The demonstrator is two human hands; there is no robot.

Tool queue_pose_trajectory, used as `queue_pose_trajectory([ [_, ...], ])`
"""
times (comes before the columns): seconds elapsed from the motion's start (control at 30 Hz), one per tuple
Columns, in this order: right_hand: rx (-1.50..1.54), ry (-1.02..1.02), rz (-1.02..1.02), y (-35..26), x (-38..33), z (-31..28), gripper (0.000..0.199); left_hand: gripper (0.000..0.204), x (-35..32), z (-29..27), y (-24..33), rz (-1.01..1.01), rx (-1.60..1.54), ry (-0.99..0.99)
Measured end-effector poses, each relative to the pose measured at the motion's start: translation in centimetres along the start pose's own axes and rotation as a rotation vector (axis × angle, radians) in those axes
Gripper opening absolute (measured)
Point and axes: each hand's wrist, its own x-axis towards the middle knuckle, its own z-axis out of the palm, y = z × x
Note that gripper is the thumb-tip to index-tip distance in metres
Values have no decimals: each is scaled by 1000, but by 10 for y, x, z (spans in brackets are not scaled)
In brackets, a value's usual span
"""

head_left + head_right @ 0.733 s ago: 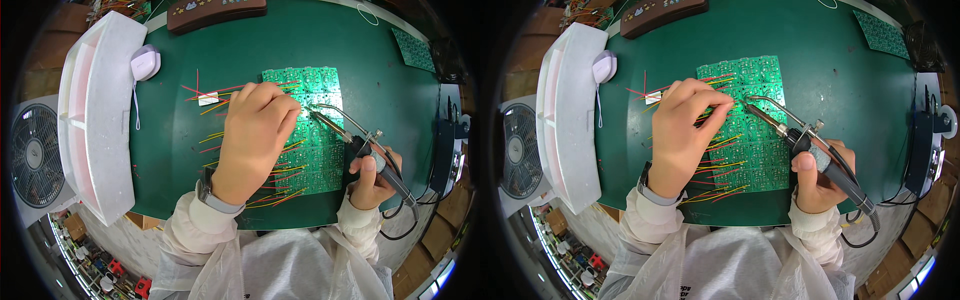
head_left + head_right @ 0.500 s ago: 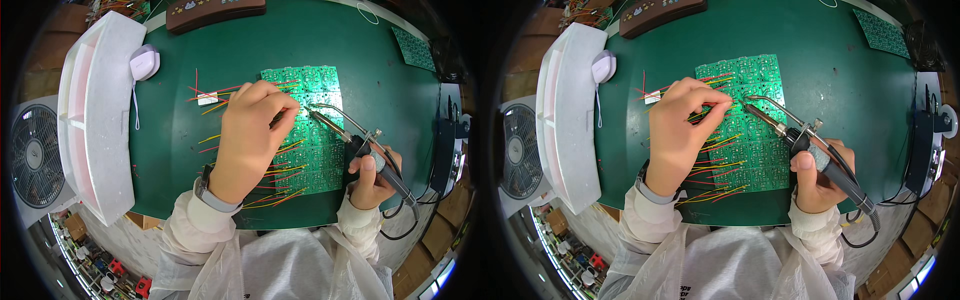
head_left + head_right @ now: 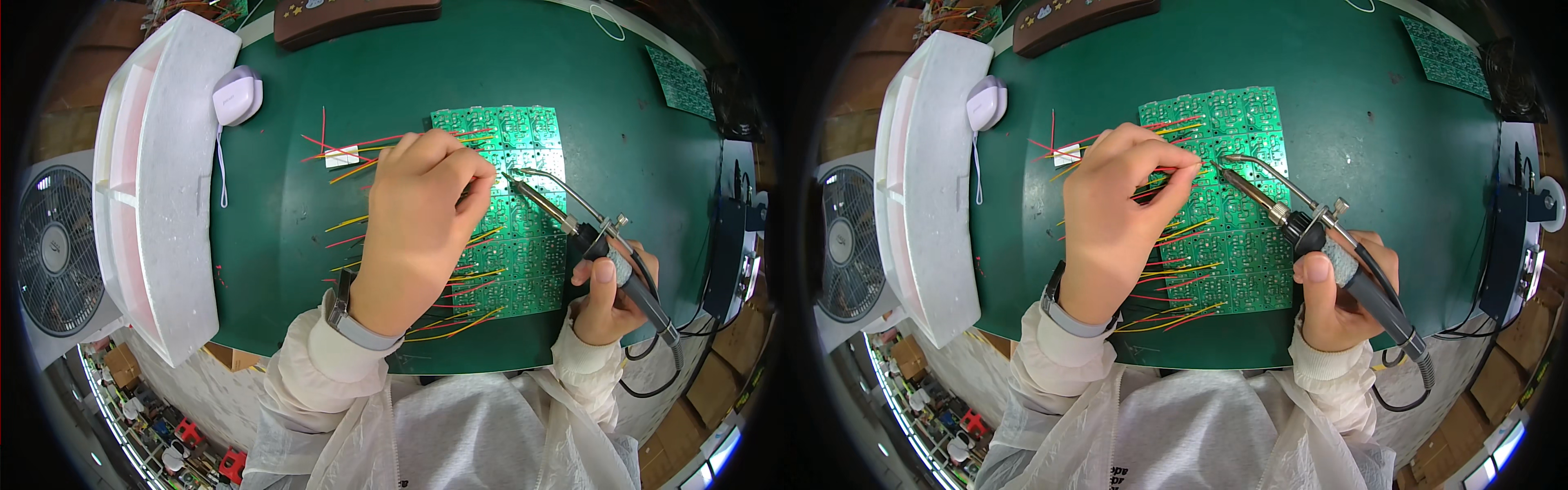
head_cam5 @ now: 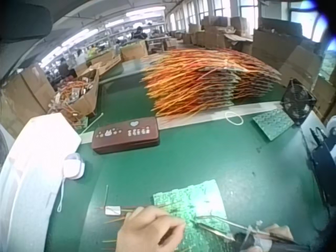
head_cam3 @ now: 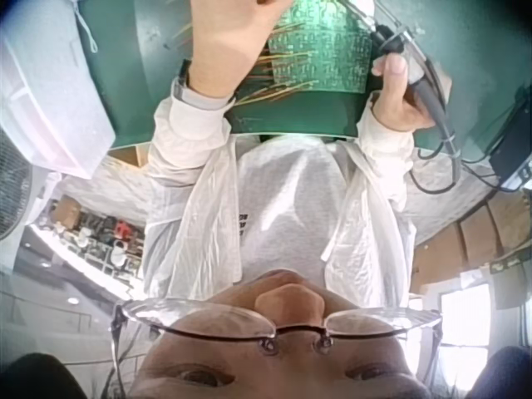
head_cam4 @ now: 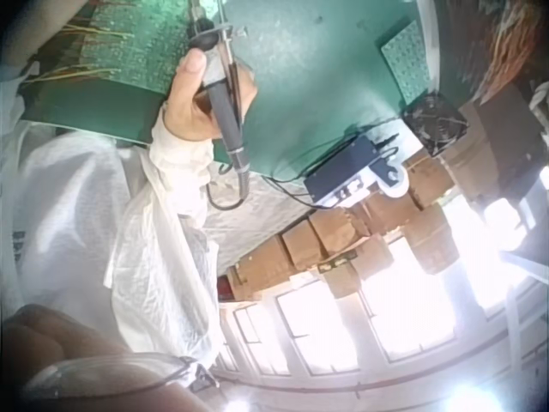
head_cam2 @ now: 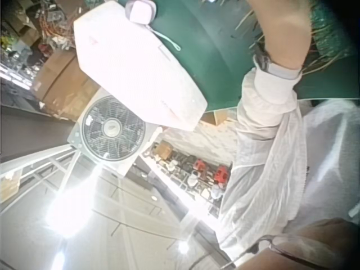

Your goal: The person takes wires from a foam container and solders them onto a circuit board using a soldering iron.

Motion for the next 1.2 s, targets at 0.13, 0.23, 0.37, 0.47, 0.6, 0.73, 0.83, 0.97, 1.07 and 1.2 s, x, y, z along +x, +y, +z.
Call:
queue_pose_trajectory([
  [0.13,-55,-27,-25,1,-3,-4,26,10,-1,2,-2,61,14,40],
  [0.23,-103,-58,-51,1,-3,-8,27,11,-1,2,-2,60,9,37],
  [0.37,-79,-45,-60,1,-3,-5,26,10,-1,-1,-4,19,-24,-2],
  [0.47,-32,-40,-26,-1,-1,-2,24,10,-1,0,-4,-4,-45,-8],
  [0.6,-57,-42,-73,1,0,-2,23,9,0,0,-2,42,-13,8],
  [0.73,-103,-101,-123,0,1,-7,25,9,0,-1,0,55,16,15],
  [0.83,-195,-175,-210,-4,5,-9,27,10,0,0,-1,50,8,7],
  [0.97,-275,-289,-331,-7,9,-11,30,10,-1,1,-3,86,36,23],
  [1.07,-276,-322,-343,-8,12,-14,31,10,-1,0,-1,100,55,24],
  [1.2,-274,-347,-434,-7,15,-13,31,10,0,-1,2,90,50,4],
])
